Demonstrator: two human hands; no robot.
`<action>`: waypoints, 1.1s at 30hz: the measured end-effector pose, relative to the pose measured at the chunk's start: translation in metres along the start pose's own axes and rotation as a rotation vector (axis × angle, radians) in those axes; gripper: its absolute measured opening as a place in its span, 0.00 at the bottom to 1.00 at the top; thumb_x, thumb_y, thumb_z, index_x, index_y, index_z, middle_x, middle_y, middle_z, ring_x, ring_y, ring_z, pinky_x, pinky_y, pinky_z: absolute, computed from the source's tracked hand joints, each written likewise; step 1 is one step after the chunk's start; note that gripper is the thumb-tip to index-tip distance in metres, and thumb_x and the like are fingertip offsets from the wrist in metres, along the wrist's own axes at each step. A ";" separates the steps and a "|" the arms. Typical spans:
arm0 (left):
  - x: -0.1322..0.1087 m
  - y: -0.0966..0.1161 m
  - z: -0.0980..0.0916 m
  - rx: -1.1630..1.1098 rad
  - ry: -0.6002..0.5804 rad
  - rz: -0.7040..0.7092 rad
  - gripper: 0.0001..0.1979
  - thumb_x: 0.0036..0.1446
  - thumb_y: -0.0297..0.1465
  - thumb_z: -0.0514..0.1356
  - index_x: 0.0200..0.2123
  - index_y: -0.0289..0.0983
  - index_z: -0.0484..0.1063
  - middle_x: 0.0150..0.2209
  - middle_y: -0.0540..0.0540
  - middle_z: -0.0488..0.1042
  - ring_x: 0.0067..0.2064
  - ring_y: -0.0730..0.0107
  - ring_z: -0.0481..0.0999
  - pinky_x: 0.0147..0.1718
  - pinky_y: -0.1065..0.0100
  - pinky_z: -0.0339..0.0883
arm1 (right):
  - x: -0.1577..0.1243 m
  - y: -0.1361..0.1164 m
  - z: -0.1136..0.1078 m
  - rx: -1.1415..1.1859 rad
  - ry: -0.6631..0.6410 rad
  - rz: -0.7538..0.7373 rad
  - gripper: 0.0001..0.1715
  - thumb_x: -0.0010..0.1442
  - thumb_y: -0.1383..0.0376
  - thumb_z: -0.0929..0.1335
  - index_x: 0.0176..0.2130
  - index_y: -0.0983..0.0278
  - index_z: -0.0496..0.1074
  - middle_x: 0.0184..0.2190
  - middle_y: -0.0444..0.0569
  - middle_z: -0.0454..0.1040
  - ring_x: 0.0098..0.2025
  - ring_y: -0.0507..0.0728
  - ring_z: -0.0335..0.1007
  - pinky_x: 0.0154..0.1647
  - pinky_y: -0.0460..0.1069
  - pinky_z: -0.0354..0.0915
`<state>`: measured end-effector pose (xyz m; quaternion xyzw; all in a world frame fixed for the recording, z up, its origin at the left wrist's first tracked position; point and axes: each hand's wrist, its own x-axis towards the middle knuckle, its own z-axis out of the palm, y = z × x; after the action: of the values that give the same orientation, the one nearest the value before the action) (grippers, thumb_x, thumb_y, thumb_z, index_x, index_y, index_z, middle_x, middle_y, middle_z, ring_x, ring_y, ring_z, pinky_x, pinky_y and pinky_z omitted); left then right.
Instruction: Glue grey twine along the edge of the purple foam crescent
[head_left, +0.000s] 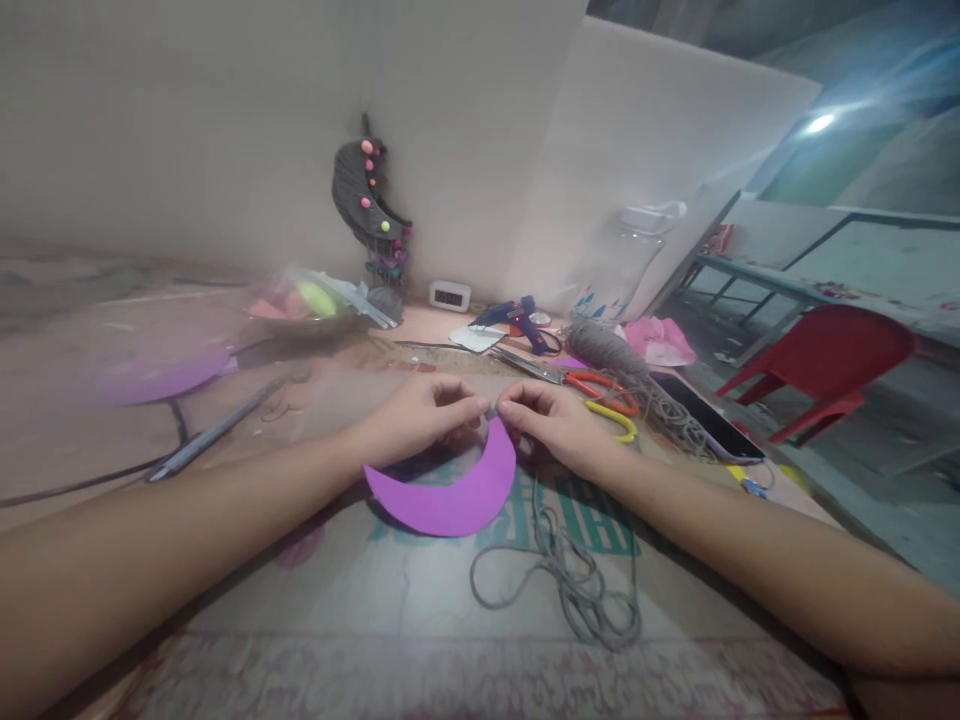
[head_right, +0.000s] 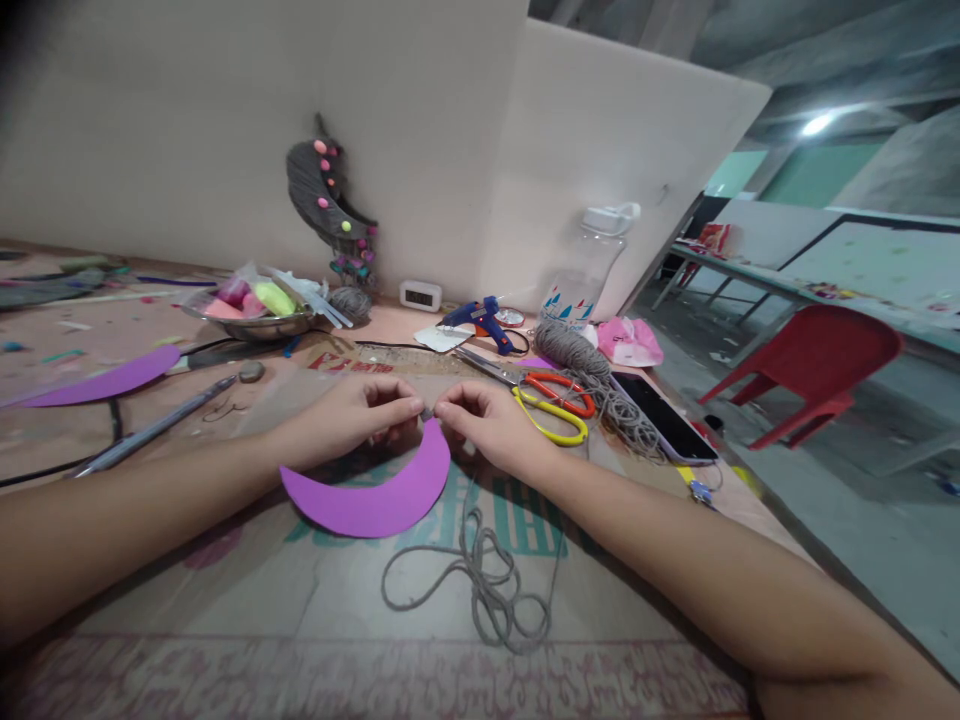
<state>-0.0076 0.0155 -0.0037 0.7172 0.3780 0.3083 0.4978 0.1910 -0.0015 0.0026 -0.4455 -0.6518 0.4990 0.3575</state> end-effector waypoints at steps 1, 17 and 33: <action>0.000 0.000 0.000 -0.005 -0.004 0.001 0.17 0.57 0.43 0.57 0.30 0.34 0.70 0.21 0.51 0.69 0.21 0.78 0.64 0.18 0.76 0.56 | 0.000 0.000 0.000 0.003 0.002 0.000 0.18 0.53 0.53 0.70 0.31 0.65 0.67 0.19 0.39 0.66 0.18 0.46 0.58 0.17 0.43 0.57; 0.003 -0.005 -0.001 -0.054 0.143 -0.002 0.18 0.57 0.46 0.56 0.30 0.36 0.67 0.19 0.54 0.64 0.19 0.80 0.60 0.15 0.78 0.54 | -0.001 -0.002 -0.003 -0.366 0.230 -0.254 0.16 0.59 0.56 0.65 0.27 0.64 0.68 0.22 0.42 0.66 0.26 0.50 0.61 0.27 0.46 0.58; -0.003 0.000 0.004 0.011 0.113 0.085 0.16 0.57 0.43 0.57 0.31 0.35 0.69 0.20 0.52 0.67 0.21 0.78 0.64 0.18 0.77 0.57 | -0.003 -0.002 0.006 -0.036 0.088 0.005 0.16 0.52 0.54 0.71 0.30 0.66 0.71 0.16 0.38 0.63 0.16 0.46 0.55 0.16 0.43 0.52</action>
<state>-0.0057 0.0113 -0.0047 0.7167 0.3763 0.3672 0.4582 0.1857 -0.0063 0.0032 -0.4750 -0.6433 0.4677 0.3765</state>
